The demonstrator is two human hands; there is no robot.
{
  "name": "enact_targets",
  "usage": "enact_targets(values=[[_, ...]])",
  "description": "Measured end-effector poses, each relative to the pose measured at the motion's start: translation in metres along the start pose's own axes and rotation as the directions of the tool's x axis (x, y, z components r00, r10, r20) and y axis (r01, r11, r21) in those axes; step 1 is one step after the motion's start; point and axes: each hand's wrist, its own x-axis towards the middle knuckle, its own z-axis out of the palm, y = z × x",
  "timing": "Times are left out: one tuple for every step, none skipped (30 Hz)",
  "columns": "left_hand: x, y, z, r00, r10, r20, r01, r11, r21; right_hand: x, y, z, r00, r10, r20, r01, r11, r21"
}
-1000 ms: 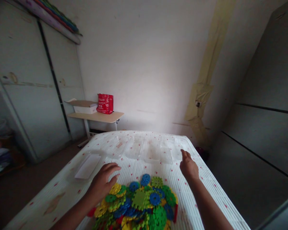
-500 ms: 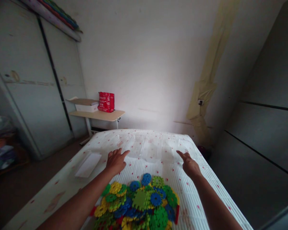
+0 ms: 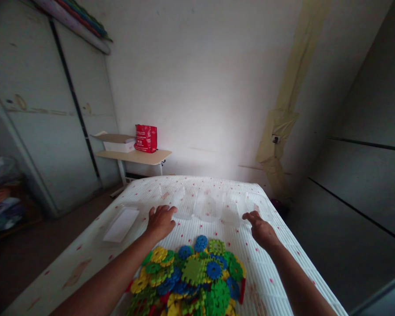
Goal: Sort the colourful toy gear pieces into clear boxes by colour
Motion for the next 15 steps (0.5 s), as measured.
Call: enact_targets(values=[[-0.001, 0.001, 0.000, 1.000, 0.003, -0.001, -0.003, 1.000, -0.001, -0.002, -0.001, -0.001, 1.000, 0.002, -0.002, -0.002, 1.000, 0.009], [-0.003, 0.001, 0.000, 1.000, 0.005, -0.003, -0.005, 1.000, -0.002, -0.004, -0.003, -0.001, 1.000, 0.000, -0.005, 0.000, 1.000, 0.015], [-0.004, 0.001, 0.000, 1.000, 0.007, -0.004, -0.007, 1.000, -0.002, -0.006, -0.004, -0.001, 1.000, -0.004, -0.009, 0.004, 1.000, 0.019], [-0.005, 0.001, 0.000, 1.000, 0.008, -0.004, -0.008, 1.000, -0.001, -0.008, -0.004, -0.001, 1.000, -0.009, -0.013, 0.009, 1.000, 0.023], [-0.007, 0.001, -0.001, 1.000, 0.008, -0.004, -0.008, 1.000, -0.001, -0.010, -0.005, -0.002, 1.000, -0.013, -0.014, 0.014, 1.000, 0.027], [-0.008, 0.001, -0.001, 1.000, 0.008, -0.003, -0.008, 1.000, 0.000, -0.012, -0.006, -0.002, 1.000, -0.015, -0.011, 0.016, 0.999, 0.032], [-0.009, 0.001, -0.001, 1.000, 0.007, -0.001, -0.007, 1.000, 0.000, -0.014, -0.007, -0.003, 1.000, -0.015, -0.005, 0.015, 0.999, 0.037], [-0.010, 0.001, -0.002, 1.000, 0.006, 0.001, -0.006, 1.000, 0.001, -0.015, -0.008, -0.004, 1.000, -0.013, 0.004, 0.013, 0.999, 0.042], [-0.010, 0.001, -0.003, 1.000, 0.004, 0.003, -0.004, 1.000, 0.002, -0.017, -0.009, -0.005, 1.000, -0.013, 0.013, 0.012, 0.999, 0.047], [-0.011, 0.001, -0.004, 1.000, 0.001, 0.004, -0.001, 1.000, 0.003, -0.019, -0.010, -0.006, 1.000, -0.012, 0.023, 0.011, 0.999, 0.050], [-0.011, 0.001, -0.005, 1.000, -0.001, 0.004, 0.001, 1.000, 0.004, -0.020, -0.011, -0.007, 0.999, -0.010, 0.032, 0.009, 0.999, 0.047], [-0.012, 0.002, -0.006, 1.000, -0.001, 0.002, 0.001, 1.000, 0.006, -0.022, -0.012, -0.008, 0.999, -0.009, 0.037, 0.007, 0.999, 0.040], [-0.012, 0.003, -0.007, 1.000, -0.001, -0.001, 0.001, 1.000, 0.009, -0.023, -0.013, -0.008, 0.999, -0.007, 0.039, 0.006, 1.000, 0.028], [-0.012, 0.003, -0.007, 1.000, -0.001, -0.002, 0.001, 1.000, 0.015, -0.024, -0.013, -0.008, 0.999, -0.005, 0.037, 0.004, 1.000, 0.015], [-0.012, 0.005, -0.008, 1.000, -0.008, 0.001, 0.008, 1.000, 0.023, -0.024, -0.013, -0.007, 0.999, -0.003, 0.033, 0.003, 1.000, 0.003]])
